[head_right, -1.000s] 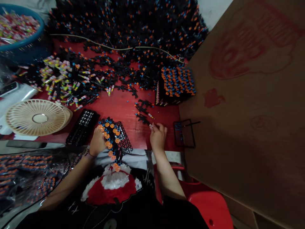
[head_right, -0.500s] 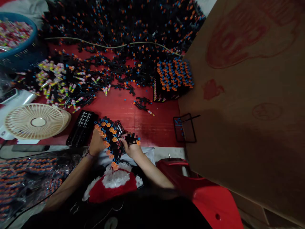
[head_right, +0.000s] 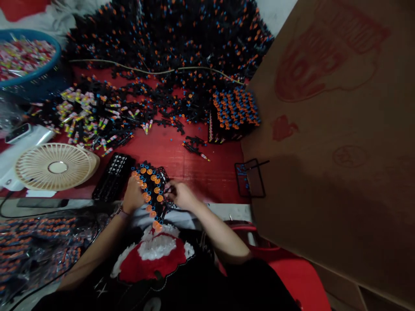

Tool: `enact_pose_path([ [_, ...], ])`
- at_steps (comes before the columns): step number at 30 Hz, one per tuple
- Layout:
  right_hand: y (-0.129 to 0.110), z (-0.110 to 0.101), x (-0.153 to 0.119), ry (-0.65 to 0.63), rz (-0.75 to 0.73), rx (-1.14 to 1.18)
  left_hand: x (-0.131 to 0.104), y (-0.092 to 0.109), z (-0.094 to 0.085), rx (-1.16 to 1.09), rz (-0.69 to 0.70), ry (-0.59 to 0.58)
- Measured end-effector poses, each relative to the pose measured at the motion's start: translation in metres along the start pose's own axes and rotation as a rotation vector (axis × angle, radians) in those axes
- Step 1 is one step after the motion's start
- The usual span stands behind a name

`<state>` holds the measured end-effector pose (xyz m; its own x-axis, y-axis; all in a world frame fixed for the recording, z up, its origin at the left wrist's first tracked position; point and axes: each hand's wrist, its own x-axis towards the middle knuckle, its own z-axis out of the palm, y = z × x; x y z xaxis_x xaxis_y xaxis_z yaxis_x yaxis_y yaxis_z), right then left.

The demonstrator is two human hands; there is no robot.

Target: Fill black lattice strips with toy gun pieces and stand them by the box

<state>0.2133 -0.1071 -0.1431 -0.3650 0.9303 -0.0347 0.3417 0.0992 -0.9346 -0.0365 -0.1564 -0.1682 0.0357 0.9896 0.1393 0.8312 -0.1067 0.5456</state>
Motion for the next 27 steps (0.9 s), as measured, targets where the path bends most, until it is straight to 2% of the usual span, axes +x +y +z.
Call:
enact_pose_path([
  [2, 0.013, -0.034, 0.017, 0.073, 0.002, -0.053, -0.001, -0.001, 0.002, 0.002, 0.001, 0.006],
  [4, 0.026, -0.064, 0.037, 0.404, 0.024, -0.322, -0.001, -0.002, 0.004, 0.000, 0.009, 0.024],
  [5, 0.032, -0.074, 0.046, 0.486, 0.035, -0.417, -0.001, -0.003, 0.005, 0.003, 0.015, 0.036],
  [6, 0.037, -0.081, 0.053, 0.535, 0.041, -0.483, -0.001, -0.003, 0.006, 0.011, 0.017, 0.048],
  [8, 0.042, -0.085, 0.057, 0.523, 0.040, -0.536, -0.002, -0.004, 0.007, 0.048, -0.002, 0.068],
  [11, 0.040, -0.076, 0.044, 0.437, 0.036, -0.529, -0.003, -0.004, 0.010, 0.111, -0.065, 0.082],
  [14, 0.031, -0.064, 0.021, 0.416, 0.083, -0.499, -0.004, -0.006, 0.013, 0.132, -0.082, 0.076],
  [16, 0.024, -0.055, 0.007, 0.380, 0.158, -0.369, -0.004, -0.008, 0.014, 0.127, -0.076, 0.088],
  [18, 0.015, -0.042, -0.005, 0.273, 0.203, -0.120, -0.004, -0.009, 0.015, 0.123, -0.082, 0.098],
  [20, 0.006, -0.026, -0.013, 0.136, 0.170, 0.124, -0.004, -0.010, 0.014, 0.129, -0.095, 0.086],
  [22, -0.002, -0.008, -0.017, 0.051, 0.102, 0.240, -0.004, -0.010, 0.014, 0.135, -0.097, 0.067],
  [24, -0.006, 0.005, -0.017, 0.042, 0.029, 0.215, -0.003, -0.009, 0.013, 0.132, -0.086, 0.060],
  [27, -0.003, 0.012, -0.016, 0.067, -0.067, 0.107, -0.004, -0.006, 0.012, 0.121, -0.072, 0.087],
])
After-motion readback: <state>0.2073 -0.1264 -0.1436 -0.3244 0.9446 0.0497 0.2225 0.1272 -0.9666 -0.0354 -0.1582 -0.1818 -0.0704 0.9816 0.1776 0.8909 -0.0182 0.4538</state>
